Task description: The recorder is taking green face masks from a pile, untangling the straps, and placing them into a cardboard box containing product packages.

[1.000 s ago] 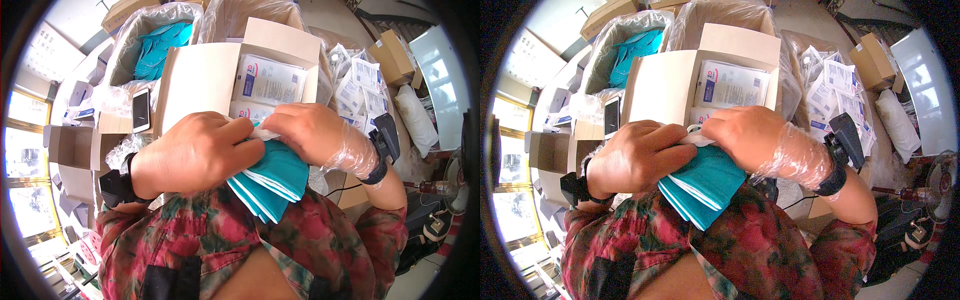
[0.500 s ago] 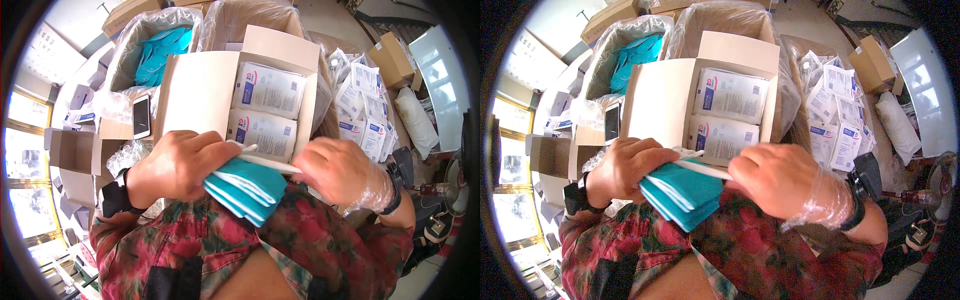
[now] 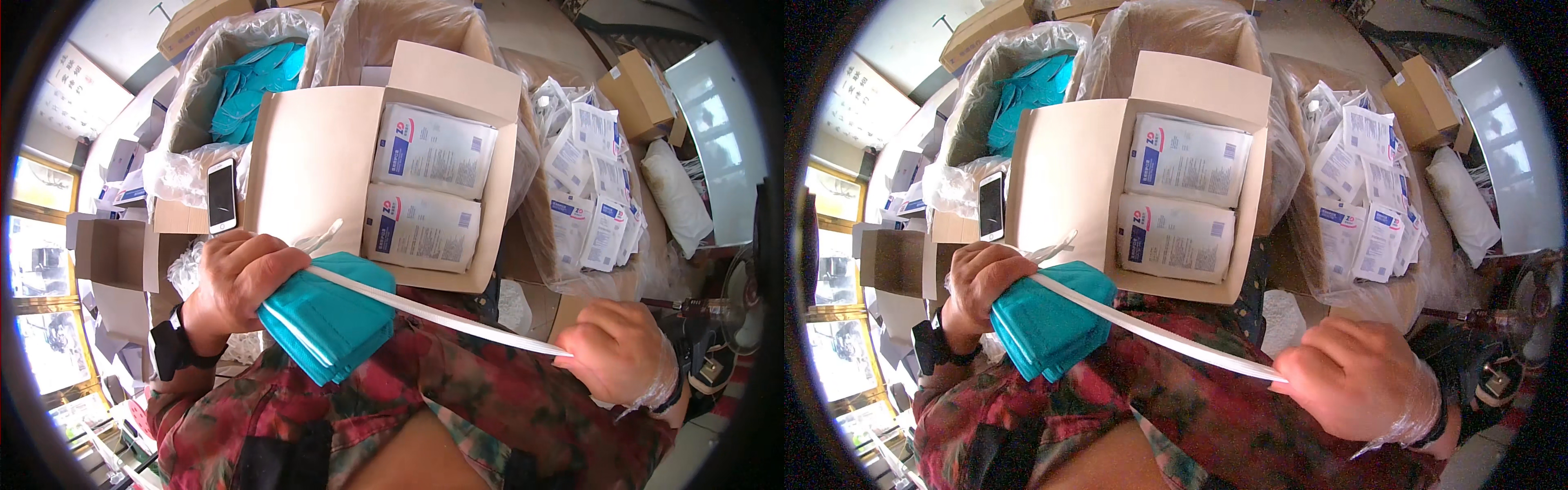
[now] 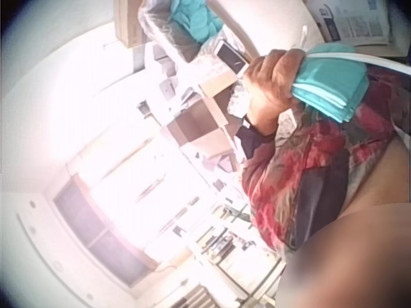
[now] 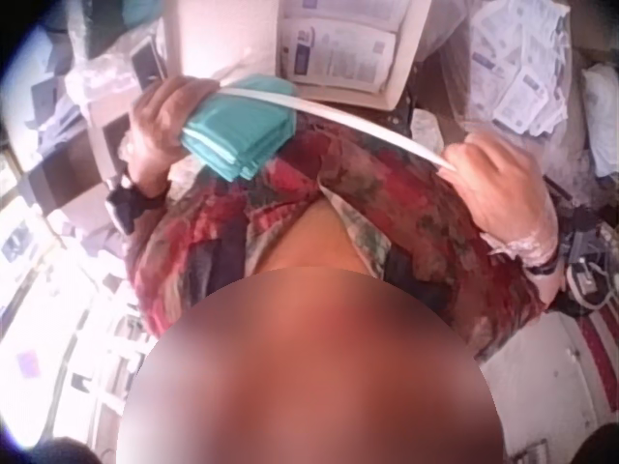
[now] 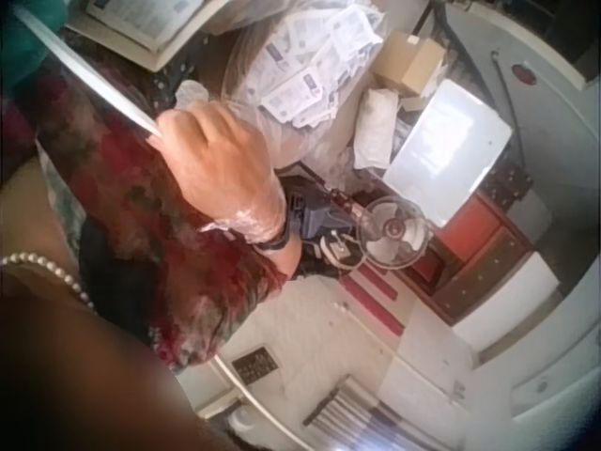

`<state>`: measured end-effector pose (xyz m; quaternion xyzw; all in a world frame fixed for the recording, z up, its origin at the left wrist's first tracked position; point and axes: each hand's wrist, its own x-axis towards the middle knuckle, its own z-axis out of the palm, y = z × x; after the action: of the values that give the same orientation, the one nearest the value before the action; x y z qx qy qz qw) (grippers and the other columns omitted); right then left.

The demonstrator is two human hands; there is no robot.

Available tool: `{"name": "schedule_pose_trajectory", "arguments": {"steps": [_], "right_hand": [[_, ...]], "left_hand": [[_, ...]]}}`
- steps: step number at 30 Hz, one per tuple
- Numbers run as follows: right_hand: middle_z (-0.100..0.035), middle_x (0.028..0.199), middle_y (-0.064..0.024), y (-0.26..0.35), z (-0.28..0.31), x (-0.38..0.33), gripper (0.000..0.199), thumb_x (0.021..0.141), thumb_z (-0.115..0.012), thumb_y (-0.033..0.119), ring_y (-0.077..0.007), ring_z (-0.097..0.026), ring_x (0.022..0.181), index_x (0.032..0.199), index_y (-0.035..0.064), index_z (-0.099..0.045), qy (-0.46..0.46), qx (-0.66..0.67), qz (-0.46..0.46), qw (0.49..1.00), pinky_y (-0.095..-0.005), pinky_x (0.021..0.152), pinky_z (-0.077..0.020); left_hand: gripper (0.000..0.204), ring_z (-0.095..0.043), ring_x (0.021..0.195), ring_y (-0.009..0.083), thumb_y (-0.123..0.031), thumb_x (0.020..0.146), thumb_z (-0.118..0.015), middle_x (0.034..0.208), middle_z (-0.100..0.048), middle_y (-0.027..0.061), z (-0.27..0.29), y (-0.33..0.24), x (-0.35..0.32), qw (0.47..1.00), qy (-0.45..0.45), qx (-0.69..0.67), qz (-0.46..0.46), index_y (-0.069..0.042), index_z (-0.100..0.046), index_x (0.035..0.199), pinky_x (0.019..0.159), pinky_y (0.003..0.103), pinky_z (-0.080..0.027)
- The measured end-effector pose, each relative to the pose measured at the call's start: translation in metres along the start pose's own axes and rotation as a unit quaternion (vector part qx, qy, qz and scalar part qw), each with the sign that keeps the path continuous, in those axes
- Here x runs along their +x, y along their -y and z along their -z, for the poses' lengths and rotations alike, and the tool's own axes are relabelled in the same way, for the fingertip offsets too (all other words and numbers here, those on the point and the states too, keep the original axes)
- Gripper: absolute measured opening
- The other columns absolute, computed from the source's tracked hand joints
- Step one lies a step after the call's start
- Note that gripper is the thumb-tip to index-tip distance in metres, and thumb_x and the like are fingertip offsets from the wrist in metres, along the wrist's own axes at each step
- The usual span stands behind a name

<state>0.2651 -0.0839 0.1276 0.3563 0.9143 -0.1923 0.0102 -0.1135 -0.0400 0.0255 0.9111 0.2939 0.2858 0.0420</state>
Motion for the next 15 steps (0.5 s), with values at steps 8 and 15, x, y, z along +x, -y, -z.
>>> {"name": "schedule_pose_trajectory", "arguments": {"steps": [8, 15], "right_hand": [[-0.049, 0.067, -0.0050, -0.006, 0.012, -0.009, 0.013, 0.077, -0.067, 0.016, -0.0247, -0.054, 0.060, 0.078, 0.0088, -0.056, -0.028, -0.027, -0.025, 0.999, -0.0373, 0.052, -0.0428], [-0.052, 0.071, -0.0123, -0.051, 0.003, -0.041, 0.010, 0.087, -0.052, 0.007, -0.0267, -0.054, 0.066, 0.081, 0.0003, -0.056, -0.160, 0.042, -0.224, 0.961, -0.0369, 0.062, -0.0438]], "left_hand": [[0.035, -0.062, 0.058, 0.0265, -0.019, 0.065, -0.072, 0.070, -0.060, 0.0069, 0.000, 0.009, -0.026, 0.994, -0.037, 0.095, 0.034, -0.006, -0.060, 0.096, 0.051, 0.034, -0.049], [0.038, -0.066, 0.075, 0.0326, -0.017, 0.071, -0.069, 0.086, -0.065, 0.0154, 0.004, 0.027, -0.035, 0.981, -0.046, 0.114, 0.149, 0.000, -0.061, 0.103, 0.065, 0.037, -0.053]]}}
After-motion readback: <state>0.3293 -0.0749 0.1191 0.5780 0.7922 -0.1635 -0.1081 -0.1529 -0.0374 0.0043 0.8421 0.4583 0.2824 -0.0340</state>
